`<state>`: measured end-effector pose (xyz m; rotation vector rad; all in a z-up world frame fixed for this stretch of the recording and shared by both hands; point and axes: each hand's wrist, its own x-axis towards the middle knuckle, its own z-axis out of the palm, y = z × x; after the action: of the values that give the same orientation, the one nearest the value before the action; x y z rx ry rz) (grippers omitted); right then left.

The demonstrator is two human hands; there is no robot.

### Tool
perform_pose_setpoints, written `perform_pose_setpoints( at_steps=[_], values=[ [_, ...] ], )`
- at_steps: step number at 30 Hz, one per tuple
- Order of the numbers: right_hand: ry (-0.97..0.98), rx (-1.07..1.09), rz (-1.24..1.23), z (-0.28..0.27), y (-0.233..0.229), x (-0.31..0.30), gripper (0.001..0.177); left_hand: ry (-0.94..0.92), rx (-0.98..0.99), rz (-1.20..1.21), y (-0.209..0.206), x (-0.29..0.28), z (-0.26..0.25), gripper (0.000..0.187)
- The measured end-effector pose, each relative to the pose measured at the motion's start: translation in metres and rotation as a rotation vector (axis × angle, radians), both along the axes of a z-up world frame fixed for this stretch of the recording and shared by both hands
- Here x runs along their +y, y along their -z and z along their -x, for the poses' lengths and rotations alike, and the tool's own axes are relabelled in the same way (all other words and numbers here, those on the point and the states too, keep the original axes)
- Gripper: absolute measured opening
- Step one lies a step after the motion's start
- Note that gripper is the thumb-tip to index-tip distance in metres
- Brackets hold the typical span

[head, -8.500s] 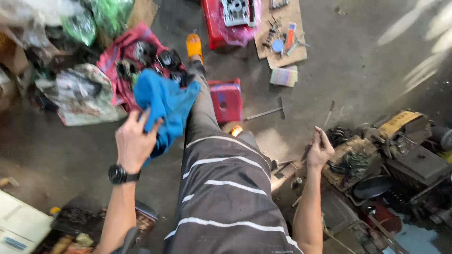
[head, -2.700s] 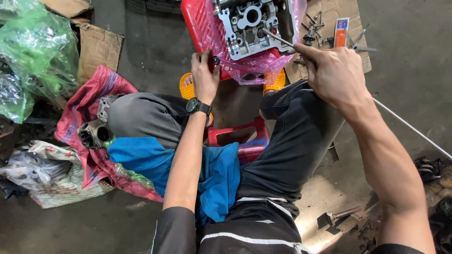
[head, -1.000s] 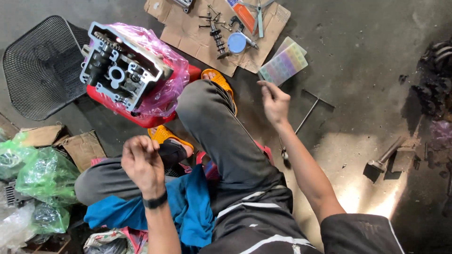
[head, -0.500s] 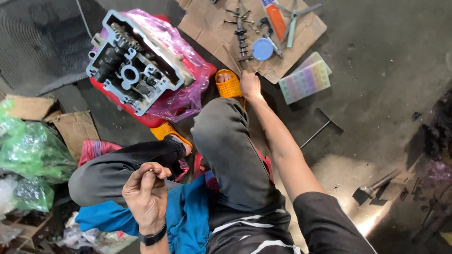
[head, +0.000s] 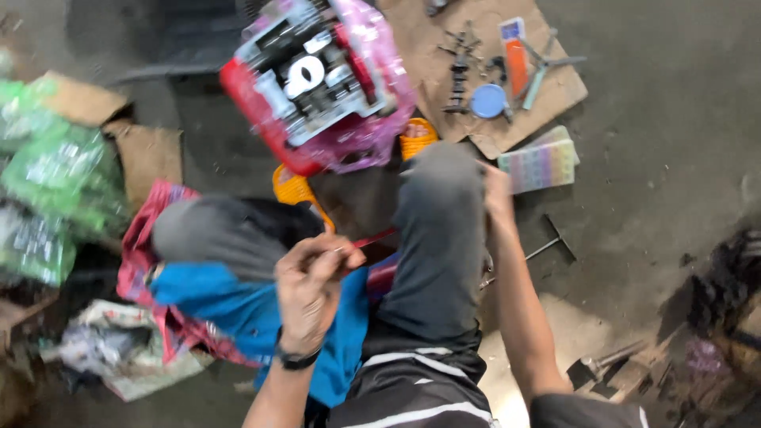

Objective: The person sits on a low stool and works on a disassembled engine block. They use a screwdriver to remove a small metal pin, then measure it with a caliper. The person retrieves a small part from a plastic organizer, wipes it with a cloth, and inserts it into the engine block. They repeat this process for another pin, cleaning and installing it into the assembly.

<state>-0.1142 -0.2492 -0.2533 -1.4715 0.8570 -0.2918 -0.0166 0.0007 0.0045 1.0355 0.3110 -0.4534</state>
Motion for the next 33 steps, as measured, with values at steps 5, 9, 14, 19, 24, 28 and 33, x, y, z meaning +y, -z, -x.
perform_pose_setpoints(
  at_steps=[5,9,14,19,24,28,33],
  values=[
    [0.095,-0.282,0.496,-0.014,-0.249,0.068,0.004,0.03,-0.015,0.102,-0.015,0.013,0.018,0.004],
    [-0.393,-0.673,0.188,-0.032,-0.298,0.131,0.022,0.077,0.014,0.145,-0.02,0.032,0.031,0.005],
    [-0.672,-0.594,0.142,-0.056,-0.307,0.16,0.026,0.038,-0.012,0.091,-0.035,0.059,0.032,0.01],
    [-0.758,-0.519,0.118,-0.067,-0.303,0.18,0.015,0.0,-0.014,0.086,-0.042,0.074,0.031,0.011],
    [-0.706,-0.615,0.004,-0.074,-0.298,0.188,0.01,0.024,0.023,0.09,-0.049,0.081,0.025,0.011],
    [-0.689,-0.608,-0.034,-0.075,-0.293,0.188,0.009,0.025,0.024,0.063,-0.047,0.08,0.023,0.011],
    [-0.652,-0.596,-0.088,-0.075,-0.292,0.184,0.008,0.137,-0.176,-0.209,-0.048,0.078,0.016,0.012]
  ],
)
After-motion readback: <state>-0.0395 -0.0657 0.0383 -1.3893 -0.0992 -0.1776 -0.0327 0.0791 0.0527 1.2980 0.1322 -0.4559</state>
